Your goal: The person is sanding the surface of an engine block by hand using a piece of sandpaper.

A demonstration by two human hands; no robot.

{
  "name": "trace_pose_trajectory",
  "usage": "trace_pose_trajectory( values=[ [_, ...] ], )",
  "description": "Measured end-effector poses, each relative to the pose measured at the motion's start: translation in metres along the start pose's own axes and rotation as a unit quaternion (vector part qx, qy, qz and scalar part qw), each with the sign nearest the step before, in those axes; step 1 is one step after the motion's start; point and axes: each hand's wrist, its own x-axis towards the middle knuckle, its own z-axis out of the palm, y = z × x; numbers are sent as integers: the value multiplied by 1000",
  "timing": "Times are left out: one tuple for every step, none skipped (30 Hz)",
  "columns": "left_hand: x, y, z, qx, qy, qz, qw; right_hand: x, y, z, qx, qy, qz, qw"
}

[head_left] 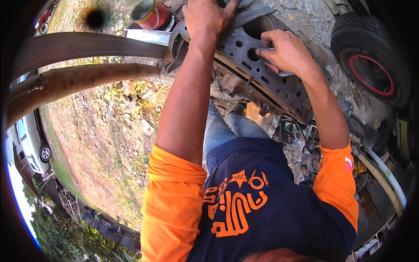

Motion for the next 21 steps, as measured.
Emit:
trace_pose_trajectory(
  values=[
    [0, 1, 0, -1, -7, -2, 1000, 0, -8, -6, -14, -30, 20, 999],
    [0, 2, 1, -1, -14, -3, 1000, 1, -10, -4, -14, -21, 16, 1000],
    [-1, 3, 1, -7, -19, -6, 1000, 1, -11, 0, -15, -11, 12, 1000],
    [0, 1, 1, -10, -22, -10, 1000, 2, -12, 3, -15, -1, 5, 1000],
    [0, 0, 1, -13, -26, -14, 999, 1, -7, 6, 4, 5, 8, 1000],
    [0, -1, 2, -8, -9, -3, 1000, 1, -1, 6, 9, -7, 12, 1000],
    [-1, -2, 3, -4, 7, 9, 1000, 1, 1, 2, 15, -17, 17, 1000],
    [-2, -2, 4, 1, 23, 21, 1000, 2, 1, -1, 21, -28, 22, 999],
    [-1, -4, 4, -8, 18, 13, 1000, 4, -3, -3, 23, -37, 31, 999],
    [-1, -3, 4, -19, 10, 7, 1000, 3, 0, 4, 20, 8, 2, 1000],
    [1, -1, 4, -30, 4, 1, 1000, 4, 4, 15, 16, 54, -27, 998],
    [2, 2, 4, -34, -1, -2, 999, 4, 9, 20, 11, 100, -57, 993],
    [1, 1, 2, -33, -4, -8, 999, 4, 7, 16, 21, 50, -38, 998],
    [2, 0, 0, -32, -7, -14, 999, 3, 5, 9, 29, 18, -19, 999],
    [2, -2, 0, -26, 1, -12, 1000, 2, 2, 1, 36, -14, 0, 999],
    [0, 0, 2, -22, 5, -6, 1000, -2, 2, -4, 43, -44, 24, 998],
    [-1, 1, 4, -19, 9, 0, 1000, -2, 3, 1, 27, -1, -17, 999],
    [0, -1, 5, -38, 19, 5, 999, 0, 2, 10, 11, 43, -59, 997],
    [0, 0, 4, -36, 14, -9, 999, 3, 4, 15, -4, 89, -100, 991],
    [-1, 2, 4, -33, 8, -22, 999, 3, 8, 14, 0, 85, -95, 992],
    [1, 3, 5, -31, 13, -7, 999, 3, 12, 13, 4, 80, -90, 993]
  ],
)
